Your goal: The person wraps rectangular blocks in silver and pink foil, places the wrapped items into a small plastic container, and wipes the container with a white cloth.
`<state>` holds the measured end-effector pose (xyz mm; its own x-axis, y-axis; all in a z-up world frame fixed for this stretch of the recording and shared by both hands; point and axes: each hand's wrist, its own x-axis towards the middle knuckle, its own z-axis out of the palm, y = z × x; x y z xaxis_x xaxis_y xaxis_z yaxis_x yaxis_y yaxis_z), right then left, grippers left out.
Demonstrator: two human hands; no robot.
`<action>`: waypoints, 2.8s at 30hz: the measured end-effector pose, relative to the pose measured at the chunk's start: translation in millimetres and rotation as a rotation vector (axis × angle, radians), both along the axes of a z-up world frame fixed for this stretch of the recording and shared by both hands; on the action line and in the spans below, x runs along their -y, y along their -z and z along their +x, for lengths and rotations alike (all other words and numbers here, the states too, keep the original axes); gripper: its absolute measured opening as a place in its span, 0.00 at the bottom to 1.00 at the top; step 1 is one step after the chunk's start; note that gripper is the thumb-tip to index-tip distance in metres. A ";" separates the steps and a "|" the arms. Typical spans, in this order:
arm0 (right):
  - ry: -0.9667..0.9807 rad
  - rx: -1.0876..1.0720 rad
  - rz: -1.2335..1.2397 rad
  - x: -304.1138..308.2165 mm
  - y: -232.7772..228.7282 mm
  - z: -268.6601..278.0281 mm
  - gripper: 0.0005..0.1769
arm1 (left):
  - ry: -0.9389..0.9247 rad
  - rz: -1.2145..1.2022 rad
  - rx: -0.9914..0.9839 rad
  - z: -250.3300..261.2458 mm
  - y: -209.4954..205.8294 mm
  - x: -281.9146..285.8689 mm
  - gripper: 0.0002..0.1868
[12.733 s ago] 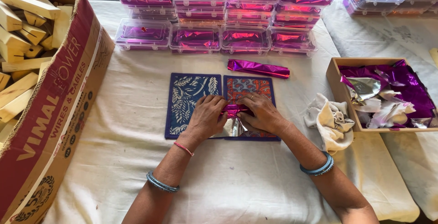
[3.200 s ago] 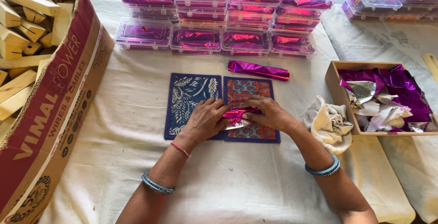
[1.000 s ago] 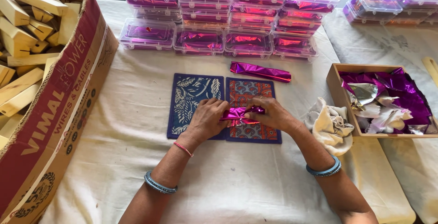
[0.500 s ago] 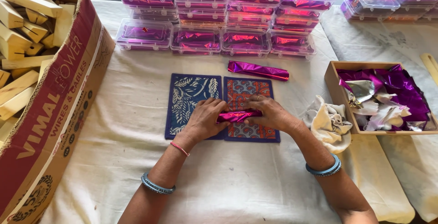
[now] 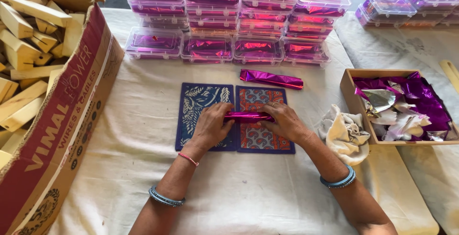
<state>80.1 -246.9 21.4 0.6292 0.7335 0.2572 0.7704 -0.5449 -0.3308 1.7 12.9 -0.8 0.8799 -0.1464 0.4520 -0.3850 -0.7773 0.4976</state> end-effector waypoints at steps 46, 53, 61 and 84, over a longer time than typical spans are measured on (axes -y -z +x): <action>0.119 0.266 0.215 -24.3 18.2 6.1 0.24 | -0.174 0.117 0.009 6.2 14.6 4.9 0.12; 0.203 0.142 0.280 -19.5 22.8 15.0 0.18 | -0.132 0.136 0.009 4.1 6.3 10.9 0.08; 0.129 0.087 0.227 -20.1 22.5 15.8 0.11 | -0.124 0.093 -0.019 1.9 3.7 11.8 0.09; -0.006 0.120 0.256 -12.4 22.2 24.7 0.09 | -0.073 0.216 0.182 -50.3 -56.4 -10.1 0.15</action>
